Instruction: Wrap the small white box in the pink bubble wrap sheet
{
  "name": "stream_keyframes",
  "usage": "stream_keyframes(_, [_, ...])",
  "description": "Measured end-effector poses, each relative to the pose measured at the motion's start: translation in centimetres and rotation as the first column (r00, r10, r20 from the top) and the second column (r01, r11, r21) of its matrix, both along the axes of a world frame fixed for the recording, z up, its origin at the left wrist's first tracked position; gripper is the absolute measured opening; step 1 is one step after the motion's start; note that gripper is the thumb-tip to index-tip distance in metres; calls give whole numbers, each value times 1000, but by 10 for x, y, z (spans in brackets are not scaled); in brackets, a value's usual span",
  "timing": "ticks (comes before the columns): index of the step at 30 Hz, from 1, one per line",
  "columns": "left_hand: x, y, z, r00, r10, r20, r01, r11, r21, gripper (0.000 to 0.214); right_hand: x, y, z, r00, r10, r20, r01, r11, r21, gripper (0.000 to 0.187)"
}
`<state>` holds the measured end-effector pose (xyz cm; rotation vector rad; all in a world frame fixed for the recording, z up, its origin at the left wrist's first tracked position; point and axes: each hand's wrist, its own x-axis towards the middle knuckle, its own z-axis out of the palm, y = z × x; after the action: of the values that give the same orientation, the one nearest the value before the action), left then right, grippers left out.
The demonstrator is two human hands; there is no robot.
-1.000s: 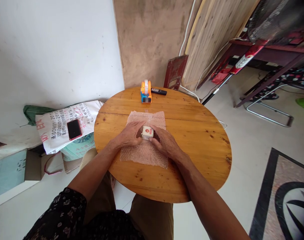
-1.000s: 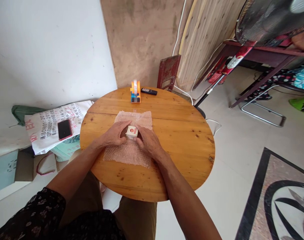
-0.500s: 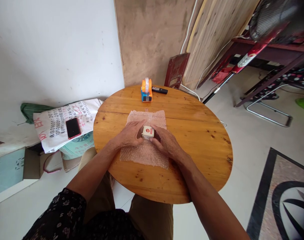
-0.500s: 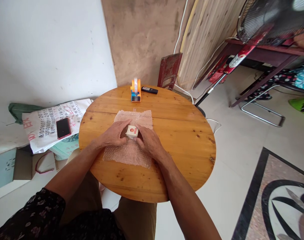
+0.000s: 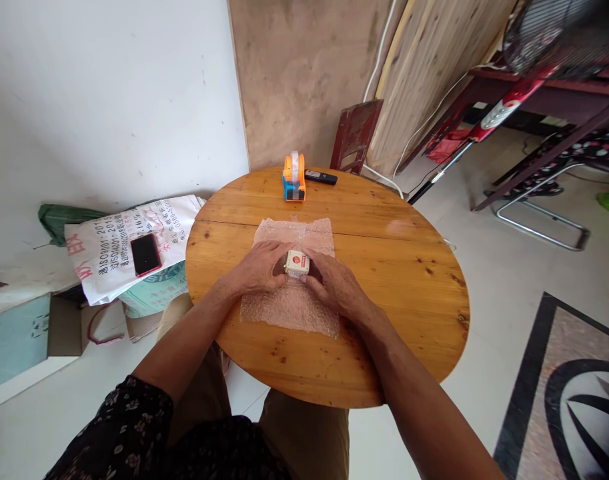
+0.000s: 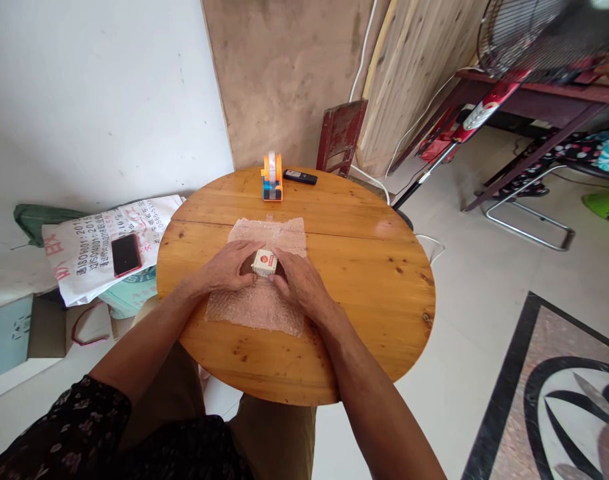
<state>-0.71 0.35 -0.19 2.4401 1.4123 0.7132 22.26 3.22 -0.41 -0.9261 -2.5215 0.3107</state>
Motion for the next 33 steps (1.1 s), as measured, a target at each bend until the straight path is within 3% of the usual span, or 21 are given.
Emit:
stream_keyframes(12, [0, 1, -4, 1000, 21, 21, -20, 1000, -22, 84, 2, -1, -2, 999, 3, -40, -3, 1000, 6, 61])
stream_keyframes(24, [0, 0, -3, 1000, 11, 7, -11, 1000, -20, 85, -2, -2, -4, 997, 7, -77, -8, 1000, -14, 56])
stream_keyframes(33, [1, 0, -1, 1000, 4, -11, -4, 1000, -13, 82, 0, -2, 0, 996, -5, -95, -1, 998, -61, 69])
